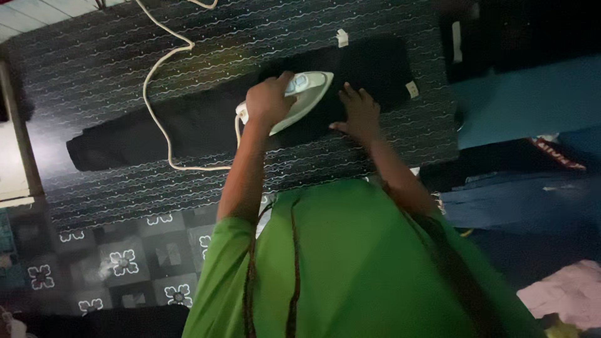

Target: The person irons a pair of black trousers on an ironing board using an iron, moving it across the legs, then folds the trousers and picks them up.

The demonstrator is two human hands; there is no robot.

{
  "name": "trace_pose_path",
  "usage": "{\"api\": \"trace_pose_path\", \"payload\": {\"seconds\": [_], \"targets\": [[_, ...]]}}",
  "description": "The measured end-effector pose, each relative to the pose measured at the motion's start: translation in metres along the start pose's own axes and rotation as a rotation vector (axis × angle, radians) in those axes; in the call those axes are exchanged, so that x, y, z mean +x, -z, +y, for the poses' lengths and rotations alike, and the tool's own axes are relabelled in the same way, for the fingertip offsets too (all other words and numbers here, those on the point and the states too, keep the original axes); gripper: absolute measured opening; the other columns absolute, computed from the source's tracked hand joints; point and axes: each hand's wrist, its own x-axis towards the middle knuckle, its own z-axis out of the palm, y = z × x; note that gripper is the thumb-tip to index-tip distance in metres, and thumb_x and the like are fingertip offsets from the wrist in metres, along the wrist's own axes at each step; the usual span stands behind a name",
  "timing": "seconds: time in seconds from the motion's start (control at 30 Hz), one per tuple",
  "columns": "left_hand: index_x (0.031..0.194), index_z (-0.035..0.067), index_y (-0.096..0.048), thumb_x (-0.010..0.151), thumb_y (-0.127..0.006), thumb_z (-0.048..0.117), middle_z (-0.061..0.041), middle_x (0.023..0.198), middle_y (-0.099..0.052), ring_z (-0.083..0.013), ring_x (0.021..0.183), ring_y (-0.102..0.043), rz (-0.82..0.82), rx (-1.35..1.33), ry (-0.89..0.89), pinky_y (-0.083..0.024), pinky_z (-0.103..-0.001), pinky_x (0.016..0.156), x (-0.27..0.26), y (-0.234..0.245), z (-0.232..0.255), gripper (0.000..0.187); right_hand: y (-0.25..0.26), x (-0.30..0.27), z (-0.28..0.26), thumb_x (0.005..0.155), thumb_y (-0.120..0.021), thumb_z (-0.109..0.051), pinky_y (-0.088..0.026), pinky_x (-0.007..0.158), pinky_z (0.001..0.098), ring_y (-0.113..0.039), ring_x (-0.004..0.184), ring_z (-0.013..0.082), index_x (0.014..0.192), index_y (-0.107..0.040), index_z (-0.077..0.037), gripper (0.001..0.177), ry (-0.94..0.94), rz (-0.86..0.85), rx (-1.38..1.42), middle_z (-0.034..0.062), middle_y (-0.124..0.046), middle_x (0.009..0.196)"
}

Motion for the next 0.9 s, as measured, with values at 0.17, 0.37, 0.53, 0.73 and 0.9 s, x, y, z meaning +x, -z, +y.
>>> {"api": "trace_pose_path", "payload": {"seconds": [0.17, 0.37, 0.53, 0.73, 0.9], "targets": [[0.133, 0.021, -0.062, 0.081, -0.079, 0.038, -0.014, 0.108, -0.074, -0.036, 0.095, -0.072, 0.064, -0.019, -0.007, -0.055, -0.049, 0.075, 0.003, -0.001, 0.005, 0.056, 0.018, 0.01, 0.046, 0.078, -0.077, -0.066, -0.027, 0.118, 0.0666, -0.021, 0.155, 0.0379, 0.153, -0.047, -0.023, 0.092, -0.111, 0.069, -0.078, 0.0033, -0.019, 0.173], [0.133, 0.024, -0.063, 0.079, -0.081, 0.039, -0.013, 0.106, -0.074, -0.037, 0.095, -0.071, -0.006, 0.002, 0.114, -0.054, -0.05, 0.076, 0.007, -0.004, 0.01, 0.059, 0.005, 0.018, 0.103, 0.084, -0.07, -0.075, -0.018, 0.121, 0.0656, -0.013, 0.155, 0.0385, 0.162, -0.033, -0.013, 0.106, -0.313, 0.282, 0.03, 0.0084, -0.017, 0.17], [0.132, 0.025, -0.063, 0.077, -0.082, 0.035, -0.012, 0.107, -0.075, -0.0352, 0.095, -0.072, 0.011, -0.091, 0.031, -0.055, -0.049, 0.077, 0.015, -0.008, 0.031, 0.059, -0.001, 0.014, 0.103, 0.087, -0.068, -0.07, -0.018, 0.124, 0.0618, -0.012, 0.158, 0.0388, 0.167, -0.026, -0.013, 0.107, -0.289, 0.324, 0.063, 0.0105, -0.015, 0.174], [0.137, 0.022, -0.059, 0.086, -0.077, 0.036, -0.014, 0.108, -0.073, -0.0357, 0.096, -0.072, -0.053, -0.077, 0.093, -0.055, -0.05, 0.076, 0.048, -0.027, 0.082, 0.056, 0.011, 0.012, 0.097, 0.085, -0.071, -0.065, -0.017, 0.123, 0.0595, -0.012, 0.159, 0.0326, 0.166, -0.023, -0.016, 0.106, -0.353, 0.207, 0.078, 0.0068, -0.014, 0.174], [0.135, 0.021, -0.06, 0.084, -0.076, 0.038, -0.016, 0.11, -0.072, -0.0379, 0.096, -0.071, -0.085, -0.003, -0.057, -0.055, -0.05, 0.077, 0.053, -0.031, 0.093, 0.057, 0.002, 0.017, 0.103, 0.081, -0.074, -0.069, -0.015, 0.125, 0.0573, -0.011, 0.16, 0.0313, 0.166, -0.019, -0.013, 0.116, -0.318, 0.224, 0.027, 0.0097, -0.012, 0.174]]}}
